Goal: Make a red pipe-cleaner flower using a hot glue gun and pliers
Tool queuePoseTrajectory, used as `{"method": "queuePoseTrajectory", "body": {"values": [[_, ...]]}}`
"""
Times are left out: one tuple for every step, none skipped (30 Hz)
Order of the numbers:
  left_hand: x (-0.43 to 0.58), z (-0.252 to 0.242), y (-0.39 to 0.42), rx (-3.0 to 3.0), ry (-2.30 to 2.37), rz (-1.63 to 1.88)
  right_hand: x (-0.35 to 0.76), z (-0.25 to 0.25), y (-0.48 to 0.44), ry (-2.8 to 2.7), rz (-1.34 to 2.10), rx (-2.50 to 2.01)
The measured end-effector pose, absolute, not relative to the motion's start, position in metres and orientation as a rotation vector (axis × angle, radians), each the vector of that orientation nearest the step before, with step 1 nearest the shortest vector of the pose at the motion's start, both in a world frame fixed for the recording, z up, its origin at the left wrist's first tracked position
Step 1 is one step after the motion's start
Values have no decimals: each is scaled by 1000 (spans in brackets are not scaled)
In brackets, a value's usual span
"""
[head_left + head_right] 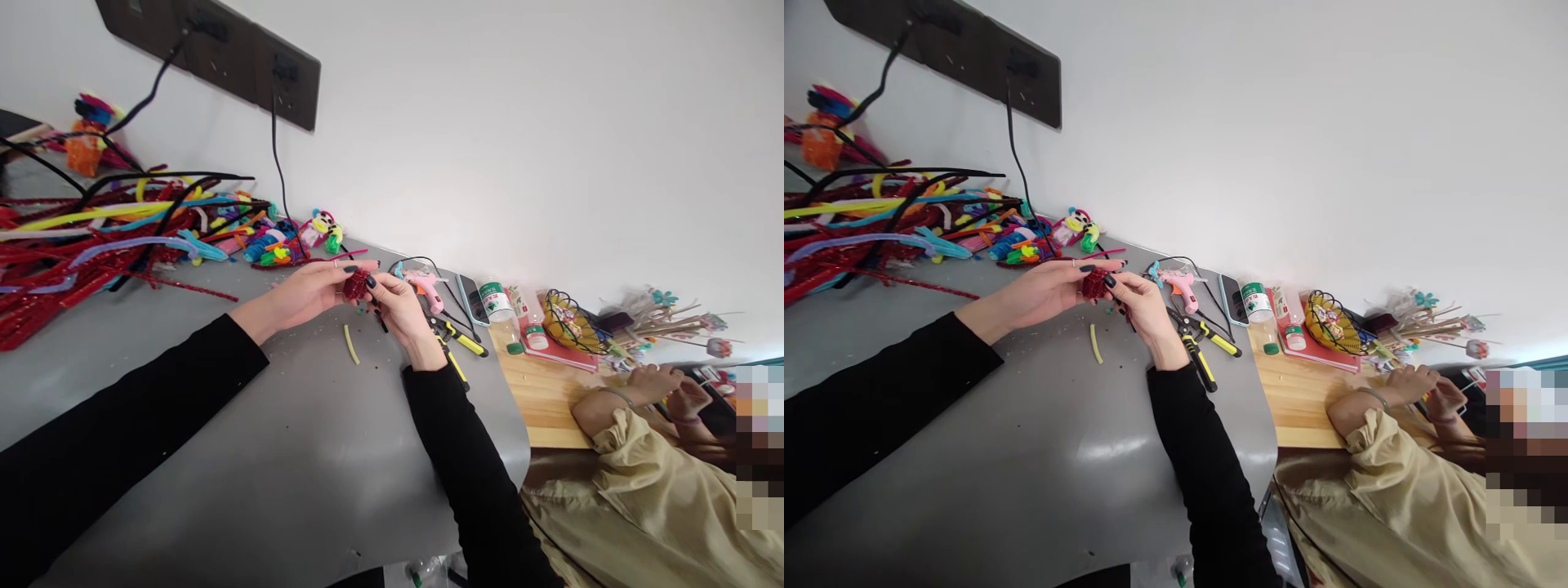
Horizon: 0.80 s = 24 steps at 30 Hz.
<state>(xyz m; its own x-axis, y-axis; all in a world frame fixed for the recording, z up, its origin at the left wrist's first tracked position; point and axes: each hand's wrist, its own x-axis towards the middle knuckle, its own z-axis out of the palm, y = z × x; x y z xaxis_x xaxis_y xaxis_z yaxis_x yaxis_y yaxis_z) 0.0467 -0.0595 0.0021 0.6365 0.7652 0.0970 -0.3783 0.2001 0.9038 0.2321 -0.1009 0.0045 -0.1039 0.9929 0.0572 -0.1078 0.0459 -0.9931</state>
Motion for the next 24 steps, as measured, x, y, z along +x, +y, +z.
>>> {"method": "queuePoseTrajectory", "body": {"values": [[47, 3, -60, 1132, 448, 851, 232, 4, -100, -1217, 1279, -1044], [48, 4, -61, 1166, 482, 874, 232, 3, -100, -1206, 1262, -1047], [48, 5, -62, 1203, 524, 903, 232, 3, -100, -1199, 1246, -1049], [49, 6, -62, 1241, 573, 942, 232, 3, -100, -1194, 1229, -1050], [49, 6, -62, 1275, 627, 990, 232, 3, -100, -1189, 1214, -1049], [50, 6, -62, 1303, 682, 1042, 232, 3, -100, -1184, 1201, -1047], [51, 6, -62, 1325, 731, 1095, 231, 4, -100, -1179, 1187, -1045], [51, 5, -61, 1344, 769, 1144, 231, 4, -100, -1172, 1172, -1046], [52, 5, -61, 1362, 795, 1191, 230, 4, -101, -1167, 1154, -1054], [53, 4, -61, 1380, 813, 1234, 229, 4, -101, -1167, 1134, -1070], [54, 3, -61, 1399, 827, 1277, 228, 4, -101, -1169, 1111, -1090], [54, 2, -61, 1420, 840, 1319, 227, 4, -101, -1172, 1085, -1106], [55, 2, -63, 1440, 858, 1358, 227, 4, -100, -1177, 1063, -1114], [55, 2, -64, 1462, 881, 1388, 226, 4, -100, -1181, 1045, -1112], [55, 2, -66, 1483, 909, 1406, 225, 4, -100, -1186, 1031, -1103], [55, 2, -67, 1504, 938, 1412, 225, 4, -101, -1190, 1022, -1090], [55, 3, -69, 1523, 965, 1410, 224, 3, -101, -1192, 1017, -1080], [54, 3, -71, 1543, 991, 1411, 223, 3, -101, -1195, 1014, -1076], [54, 3, -72, 1567, 1013, 1417, 223, 2, -101, -1196, 1008, -1076], [53, 3, -73, 1601, 1033, 1429, 222, 1, -100, -1196, 1001, -1078], [53, 3, -74, 1647, 1052, 1444, 222, 0, -100, -1196, 993, -1083], [53, 3, -74, 1705, 1072, 1459, 222, -1, -100, -1196, 982, -1091], [53, 3, -75, 1768, 1089, 1473, 222, -1, -100, -1196, 970, -1103], [53, 2, -75, 1832, 1102, 1480, 222, -2, -99, -1195, 958, -1115]]}}
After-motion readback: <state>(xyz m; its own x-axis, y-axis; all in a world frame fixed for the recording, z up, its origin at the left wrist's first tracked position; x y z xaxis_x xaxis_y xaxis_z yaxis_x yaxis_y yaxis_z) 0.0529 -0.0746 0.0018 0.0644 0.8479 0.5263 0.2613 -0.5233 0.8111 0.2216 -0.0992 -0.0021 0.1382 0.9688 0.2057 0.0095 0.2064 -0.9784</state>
